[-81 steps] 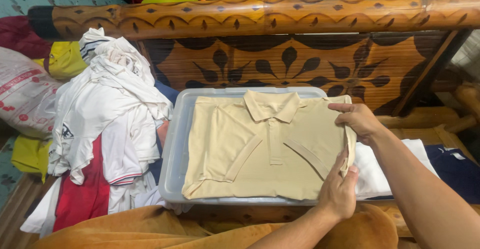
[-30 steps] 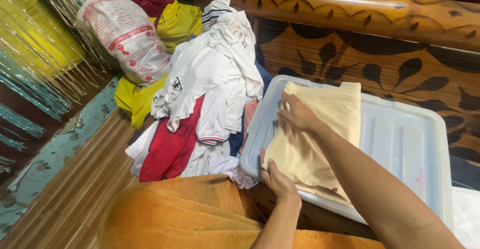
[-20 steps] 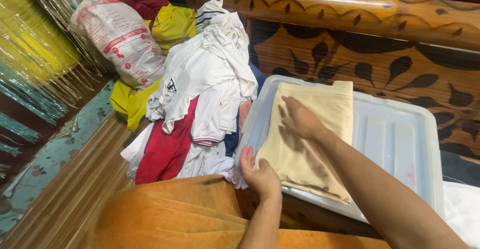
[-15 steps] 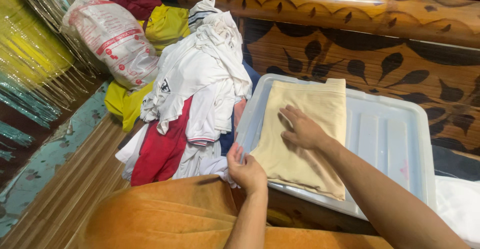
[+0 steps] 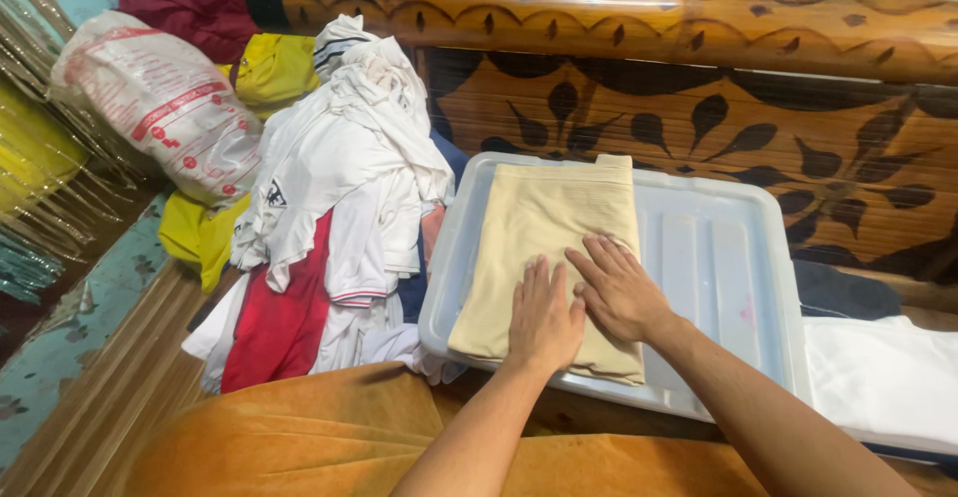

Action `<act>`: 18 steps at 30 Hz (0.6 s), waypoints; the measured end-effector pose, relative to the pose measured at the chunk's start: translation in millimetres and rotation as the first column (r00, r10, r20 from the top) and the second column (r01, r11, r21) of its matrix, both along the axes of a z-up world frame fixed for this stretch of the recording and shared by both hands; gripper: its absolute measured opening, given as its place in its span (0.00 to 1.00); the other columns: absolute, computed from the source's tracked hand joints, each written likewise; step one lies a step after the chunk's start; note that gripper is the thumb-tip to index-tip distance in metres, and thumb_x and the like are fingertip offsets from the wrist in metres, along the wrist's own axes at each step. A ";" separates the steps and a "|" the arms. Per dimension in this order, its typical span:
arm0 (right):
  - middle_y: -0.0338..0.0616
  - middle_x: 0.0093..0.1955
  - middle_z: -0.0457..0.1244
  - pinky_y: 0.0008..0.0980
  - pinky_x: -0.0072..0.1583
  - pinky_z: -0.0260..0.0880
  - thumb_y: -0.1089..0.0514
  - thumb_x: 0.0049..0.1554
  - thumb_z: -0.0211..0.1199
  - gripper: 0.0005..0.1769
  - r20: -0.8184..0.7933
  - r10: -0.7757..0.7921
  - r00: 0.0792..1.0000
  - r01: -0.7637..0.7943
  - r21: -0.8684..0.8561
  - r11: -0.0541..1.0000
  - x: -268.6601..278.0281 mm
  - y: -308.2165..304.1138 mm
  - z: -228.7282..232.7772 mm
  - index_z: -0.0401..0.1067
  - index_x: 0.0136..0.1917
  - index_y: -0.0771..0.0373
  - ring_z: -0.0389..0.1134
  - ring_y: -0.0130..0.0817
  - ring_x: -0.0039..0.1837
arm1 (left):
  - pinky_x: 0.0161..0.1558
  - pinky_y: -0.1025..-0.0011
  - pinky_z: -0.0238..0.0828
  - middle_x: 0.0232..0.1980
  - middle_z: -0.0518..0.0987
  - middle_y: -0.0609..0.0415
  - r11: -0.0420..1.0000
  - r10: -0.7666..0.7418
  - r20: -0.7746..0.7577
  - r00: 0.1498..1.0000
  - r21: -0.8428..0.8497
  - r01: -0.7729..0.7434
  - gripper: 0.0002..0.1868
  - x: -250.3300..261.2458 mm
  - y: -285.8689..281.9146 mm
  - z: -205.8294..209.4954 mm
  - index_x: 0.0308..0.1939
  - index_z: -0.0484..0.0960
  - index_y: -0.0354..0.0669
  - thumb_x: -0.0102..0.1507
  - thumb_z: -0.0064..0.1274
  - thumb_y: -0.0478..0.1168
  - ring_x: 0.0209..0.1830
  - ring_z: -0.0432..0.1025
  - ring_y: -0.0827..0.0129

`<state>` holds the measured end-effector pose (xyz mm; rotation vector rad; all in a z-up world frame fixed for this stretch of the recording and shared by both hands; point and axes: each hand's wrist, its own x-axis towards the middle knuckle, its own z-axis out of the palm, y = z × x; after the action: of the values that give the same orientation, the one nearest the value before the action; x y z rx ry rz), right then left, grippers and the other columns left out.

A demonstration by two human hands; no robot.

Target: The person folds a tan polo shirt and a white t-shirt by hand on a plastic storage container lid.

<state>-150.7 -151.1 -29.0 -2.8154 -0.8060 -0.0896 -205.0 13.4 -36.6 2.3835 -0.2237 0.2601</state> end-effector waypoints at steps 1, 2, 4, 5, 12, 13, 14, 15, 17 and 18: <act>0.55 0.84 0.39 0.53 0.79 0.34 0.40 0.64 0.42 0.36 -0.022 -0.039 0.999 0.039 -0.015 0.999 3.1 -2.6 -0.9 0.50 0.81 0.54 0.35 0.51 0.85 | 0.75 0.49 0.37 0.81 0.49 0.36 0.993 -0.052 -0.042 0.998 0.102 0.056 0.36 -5.9 5.4 -2.3 0.76 0.56 0.37 0.67 0.47 0.48 0.82 0.41 0.45; 0.53 0.85 0.37 0.53 0.79 0.31 0.41 0.64 0.39 0.36 -0.043 -0.075 0.996 0.073 -0.031 0.997 7.9 -3.9 -1.0 0.48 0.82 0.55 0.32 0.49 0.85 | 0.77 0.49 0.30 0.82 0.43 0.34 0.973 -0.095 -0.089 0.991 0.201 0.111 0.43 -8.6 8.2 -2.7 0.78 0.49 0.36 0.66 0.49 0.52 0.83 0.35 0.46; 0.50 0.85 0.36 0.53 0.79 0.30 0.38 0.64 0.39 0.38 -0.028 -0.103 0.994 0.100 -0.093 0.991 20.8 -6.4 2.3 0.46 0.82 0.54 0.31 0.46 0.85 | 0.77 0.50 0.28 0.82 0.40 0.35 0.967 -0.094 -0.123 0.988 0.224 0.120 0.46 -10.1 6.8 -0.5 0.79 0.47 0.36 0.65 0.50 0.54 0.83 0.33 0.46; 0.47 0.85 0.34 0.54 0.79 0.28 0.35 0.63 0.39 0.39 -0.013 -0.128 0.992 0.124 -0.156 0.980 27.0 -6.2 4.3 0.44 0.82 0.52 0.30 0.43 0.85 | 0.78 0.51 0.26 0.83 0.38 0.35 0.961 -0.090 -0.158 0.983 0.246 0.128 0.49 -11.3 7.1 0.7 0.79 0.44 0.36 0.65 0.50 0.56 0.84 0.31 0.46; 0.44 0.85 0.36 0.61 0.78 0.29 0.31 0.62 0.41 0.42 0.031 -0.174 0.984 0.177 -0.193 0.965 64.9 -7.9 22.8 0.45 0.81 0.53 0.32 0.44 0.85 | 0.77 0.50 0.24 0.83 0.35 0.33 0.946 -0.106 -0.187 0.977 0.283 0.157 0.52 -13.6 7.1 9.6 0.80 0.41 0.38 0.64 0.50 0.61 0.84 0.28 0.44; 0.45 0.85 0.38 0.61 0.78 0.31 0.32 0.62 0.43 0.41 0.028 -0.160 0.987 0.163 -0.168 0.972 69.9 -9.5 24.1 0.46 0.81 0.53 0.34 0.44 0.85 | 0.77 0.49 0.24 0.83 0.35 0.34 0.945 -0.105 -0.192 0.976 0.287 0.158 0.52 -13.2 7.3 11.2 0.80 0.41 0.39 0.64 0.50 0.61 0.84 0.27 0.44; 0.45 0.85 0.39 0.61 0.78 0.32 0.33 0.62 0.44 0.40 0.024 -0.145 0.989 0.147 -0.144 0.979 72.4 -10.6 23.3 0.48 0.81 0.53 0.36 0.44 0.85 | 0.77 0.49 0.23 0.83 0.34 0.34 0.944 -0.103 -0.199 0.975 0.289 0.159 0.52 -14.0 7.7 12.2 0.80 0.41 0.39 0.64 0.49 0.61 0.84 0.27 0.44; 0.45 0.85 0.39 0.61 0.78 0.32 0.33 0.62 0.44 0.40 0.023 -0.146 0.989 0.147 -0.144 0.979 73.1 -12.2 21.8 0.48 0.81 0.53 0.36 0.44 0.85 | 0.77 0.49 0.23 0.83 0.34 0.34 0.944 -0.104 -0.201 0.974 0.290 0.160 0.52 -14.2 7.9 13.4 0.80 0.41 0.39 0.64 0.49 0.61 0.84 0.27 0.44; 0.42 0.85 0.43 0.58 0.81 0.35 0.36 0.63 0.47 0.36 0.047 -0.142 0.989 0.147 -0.108 0.983 73.3 -16.1 20.4 0.53 0.79 0.51 0.39 0.41 0.86 | 0.77 0.50 0.21 0.83 0.33 0.35 0.943 -0.099 -0.261 0.960 0.282 0.174 0.53 -13.2 6.8 16.4 0.80 0.40 0.38 0.63 0.49 0.62 0.84 0.25 0.46; 0.42 0.85 0.43 0.58 0.81 0.35 0.36 0.63 0.47 0.36 0.048 -0.143 0.989 0.148 -0.109 0.983 71.9 -17.0 19.1 0.53 0.79 0.51 0.39 0.41 0.86 | 0.77 0.50 0.21 0.83 0.33 0.35 0.944 -0.100 -0.261 0.960 0.281 0.175 0.53 -12.3 4.9 17.4 0.80 0.40 0.38 0.63 0.49 0.62 0.84 0.25 0.46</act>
<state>-78.8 -168.1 -9.9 -2.9850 -0.6310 -0.1274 -217.3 18.3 -19.2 2.6579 -0.3340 -0.1458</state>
